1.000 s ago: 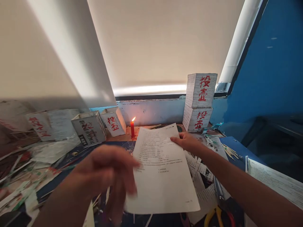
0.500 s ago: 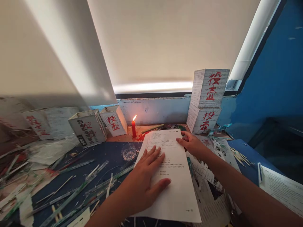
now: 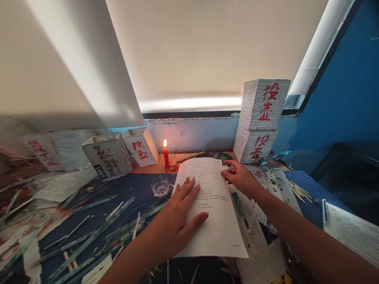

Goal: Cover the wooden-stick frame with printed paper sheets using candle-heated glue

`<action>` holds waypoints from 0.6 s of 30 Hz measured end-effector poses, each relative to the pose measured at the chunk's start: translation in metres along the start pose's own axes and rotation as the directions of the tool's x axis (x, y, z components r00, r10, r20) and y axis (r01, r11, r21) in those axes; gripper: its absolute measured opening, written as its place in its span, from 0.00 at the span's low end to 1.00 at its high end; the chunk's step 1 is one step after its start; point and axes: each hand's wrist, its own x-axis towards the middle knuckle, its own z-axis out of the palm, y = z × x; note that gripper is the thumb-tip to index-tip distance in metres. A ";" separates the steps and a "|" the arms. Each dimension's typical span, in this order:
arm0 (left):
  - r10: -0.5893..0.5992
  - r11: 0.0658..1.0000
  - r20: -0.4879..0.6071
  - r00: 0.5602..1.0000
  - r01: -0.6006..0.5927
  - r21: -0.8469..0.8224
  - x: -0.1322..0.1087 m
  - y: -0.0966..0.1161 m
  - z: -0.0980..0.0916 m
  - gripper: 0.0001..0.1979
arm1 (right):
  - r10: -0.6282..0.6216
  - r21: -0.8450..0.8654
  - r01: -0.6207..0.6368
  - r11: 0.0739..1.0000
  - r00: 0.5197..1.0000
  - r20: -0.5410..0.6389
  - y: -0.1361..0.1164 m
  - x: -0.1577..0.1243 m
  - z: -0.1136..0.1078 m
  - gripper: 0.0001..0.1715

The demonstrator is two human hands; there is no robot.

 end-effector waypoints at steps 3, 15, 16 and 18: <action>-0.008 1.000 -0.029 1.000 0.008 0.011 0.000 0.002 0.001 0.35 | -0.108 -0.100 0.102 0.990 0.993 -0.048 -0.021 -0.012 -0.005 0.33; -0.088 0.996 0.049 0.995 0.089 -0.030 -0.001 -0.007 0.010 0.41 | -0.167 -0.430 0.506 0.748 0.770 0.615 -0.057 -0.052 -0.004 0.68; -0.085 0.996 0.053 0.995 0.087 -0.030 -0.001 -0.007 0.008 0.40 | -0.161 -0.433 0.508 0.745 0.766 0.622 -0.057 -0.051 -0.004 0.69; -0.082 0.996 0.041 0.996 0.083 -0.031 0.002 -0.006 0.001 0.39 | -0.159 -0.439 0.514 0.737 0.763 0.627 -0.057 -0.050 -0.005 0.69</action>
